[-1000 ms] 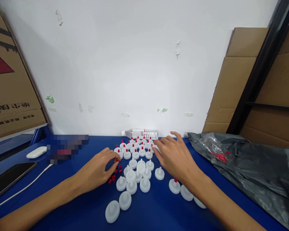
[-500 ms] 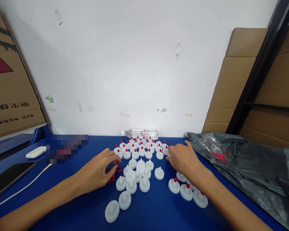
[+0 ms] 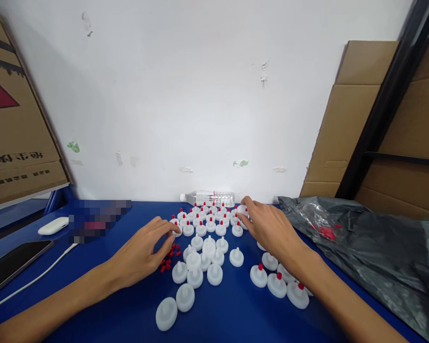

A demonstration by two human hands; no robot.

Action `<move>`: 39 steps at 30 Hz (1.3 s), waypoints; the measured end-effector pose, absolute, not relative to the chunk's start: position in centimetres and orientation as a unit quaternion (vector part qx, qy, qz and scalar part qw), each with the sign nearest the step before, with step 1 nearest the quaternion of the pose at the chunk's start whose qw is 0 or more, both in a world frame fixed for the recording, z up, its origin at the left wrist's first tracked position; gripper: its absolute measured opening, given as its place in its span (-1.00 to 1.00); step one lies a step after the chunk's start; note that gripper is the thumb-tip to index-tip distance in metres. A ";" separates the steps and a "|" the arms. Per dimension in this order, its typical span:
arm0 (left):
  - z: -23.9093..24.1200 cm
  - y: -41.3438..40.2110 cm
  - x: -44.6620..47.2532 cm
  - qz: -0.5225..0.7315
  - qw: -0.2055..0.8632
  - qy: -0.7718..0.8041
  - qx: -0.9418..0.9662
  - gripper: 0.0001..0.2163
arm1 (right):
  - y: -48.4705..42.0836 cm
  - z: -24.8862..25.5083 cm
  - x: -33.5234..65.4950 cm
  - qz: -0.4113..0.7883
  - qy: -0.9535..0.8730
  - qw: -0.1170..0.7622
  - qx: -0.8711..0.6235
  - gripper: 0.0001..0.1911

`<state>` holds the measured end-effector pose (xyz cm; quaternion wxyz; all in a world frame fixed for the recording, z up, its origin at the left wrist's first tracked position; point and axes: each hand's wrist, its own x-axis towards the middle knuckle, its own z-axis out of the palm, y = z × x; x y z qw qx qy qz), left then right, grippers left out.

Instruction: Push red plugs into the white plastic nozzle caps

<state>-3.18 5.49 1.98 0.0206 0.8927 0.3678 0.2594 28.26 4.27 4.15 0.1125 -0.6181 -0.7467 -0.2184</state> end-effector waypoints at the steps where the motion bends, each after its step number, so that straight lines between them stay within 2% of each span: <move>1: 2.1 5.4 -3.1 0.268 0.024 0.362 0.892 -0.80 | 4.0 4.3 27.7 -0.219 -0.756 0.145 -0.599 -0.69; 5: 2.5 4.5 -2.8 0.301 0.017 0.324 0.897 -0.80 | 2.7 4.3 25.3 -0.242 -0.824 0.230 -0.458 -0.71; 9: 2.8 3.3 -2.4 0.318 -0.001 0.279 0.906 -0.88 | 1.3 4.1 23.0 -0.270 -0.880 0.226 -0.317 -0.73; 14: 3.1 1.8 -2.2 0.284 -0.051 0.176 0.941 -0.94 | 0.1 3.2 21.1 -0.254 -0.910 0.239 -0.223 -0.68; 17: 3.1 1.5 -2.0 0.267 -0.109 0.159 0.944 -0.85 | -0.2 2.6 20.5 -0.236 -0.914 0.266 -0.193 -0.66; 24: 2.7 2.0 -1.3 0.236 -0.147 0.170 0.945 -0.77 | 0.0 2.7 20.4 -0.254 -0.904 0.272 -0.208 -0.77; 27: 2.8 2.4 -1.7 0.268 -0.100 0.187 0.940 -0.76 | 0.6 3.3 21.7 -0.280 -0.896 0.275 -0.209 -0.86; 29: 3.0 2.9 -2.3 0.291 -0.065 0.218 0.929 -0.74 | 1.3 3.7 23.1 -0.290 -0.889 0.276 -0.223 -0.81; 34: 3.3 4.8 -3.6 0.301 -0.065 0.301 0.903 -0.68 | 3.0 4.1 25.6 -0.190 -0.884 0.286 -0.317 -0.85; 39: 2.8 5.4 -3.3 0.262 -0.039 0.366 0.892 -0.78 | 2.4 4.0 24.8 -0.103 -0.899 0.262 -0.336 -0.91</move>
